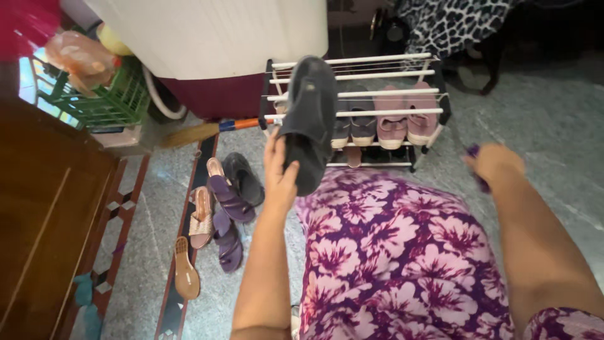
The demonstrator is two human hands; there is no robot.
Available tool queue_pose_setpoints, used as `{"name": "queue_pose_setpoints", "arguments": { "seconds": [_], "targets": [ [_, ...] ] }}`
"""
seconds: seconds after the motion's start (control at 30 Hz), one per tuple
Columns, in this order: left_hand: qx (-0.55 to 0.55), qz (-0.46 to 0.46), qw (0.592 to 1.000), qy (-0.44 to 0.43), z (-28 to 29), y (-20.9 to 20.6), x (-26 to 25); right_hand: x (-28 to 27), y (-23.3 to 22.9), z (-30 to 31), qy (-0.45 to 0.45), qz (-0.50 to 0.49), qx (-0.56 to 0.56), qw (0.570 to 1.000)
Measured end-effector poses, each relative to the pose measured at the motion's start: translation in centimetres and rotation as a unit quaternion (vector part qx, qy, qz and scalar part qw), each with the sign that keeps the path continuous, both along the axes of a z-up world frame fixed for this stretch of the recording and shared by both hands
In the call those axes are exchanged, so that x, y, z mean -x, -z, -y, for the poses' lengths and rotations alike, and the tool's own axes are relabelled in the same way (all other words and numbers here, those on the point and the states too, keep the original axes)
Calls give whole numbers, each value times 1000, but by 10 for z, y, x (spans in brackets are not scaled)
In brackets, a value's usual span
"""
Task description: The person sits on the floor and wipes several pairs of shoes with a purple cloth. They handle pink slip-ons, black sandals, and purple sandals, wiping the exterior and interior surfaces before placing them on a white shoe rack.
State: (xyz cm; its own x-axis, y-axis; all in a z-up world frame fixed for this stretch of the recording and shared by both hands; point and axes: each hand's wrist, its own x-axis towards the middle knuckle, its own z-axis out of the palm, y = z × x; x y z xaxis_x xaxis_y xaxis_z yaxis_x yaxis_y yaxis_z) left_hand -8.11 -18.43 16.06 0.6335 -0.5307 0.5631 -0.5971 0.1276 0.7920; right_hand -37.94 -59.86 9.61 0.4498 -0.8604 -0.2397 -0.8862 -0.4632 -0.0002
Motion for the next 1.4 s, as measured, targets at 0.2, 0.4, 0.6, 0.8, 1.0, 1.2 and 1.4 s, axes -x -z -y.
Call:
{"name": "queue_pose_setpoints", "arguments": {
  "seconds": [0.2, 0.4, 0.6, 0.8, 1.0, 1.2, 1.4],
  "targets": [
    [31, -45, 995, 88, 50, 21, 24, -85, -35, -58, -65, 535, -117, 834],
    [-14, -140, 979, 149, 69, 33, 19, -114, -6, -86, 20, 643, -377, 667],
    [10, -210, 964, 165, 92, 50, -12, -133, 23, -65, 82, 582, -413, 695],
    [24, -131, 990, 38, 107, 107, -13, -163, 35, -46, 27, 641, -219, 735],
    [34, -357, 907, 221, 147, 112, -24, -146, 4, -28, 101, 609, -185, 764],
    [-70, -360, 857, 361, 180, 97, -3, -135, 1, -8, 116, 661, -243, 700],
    [16, -521, 813, 261, 214, 112, 10, -119, 5, 6, 93, 833, -51, 543]
  ]
}}
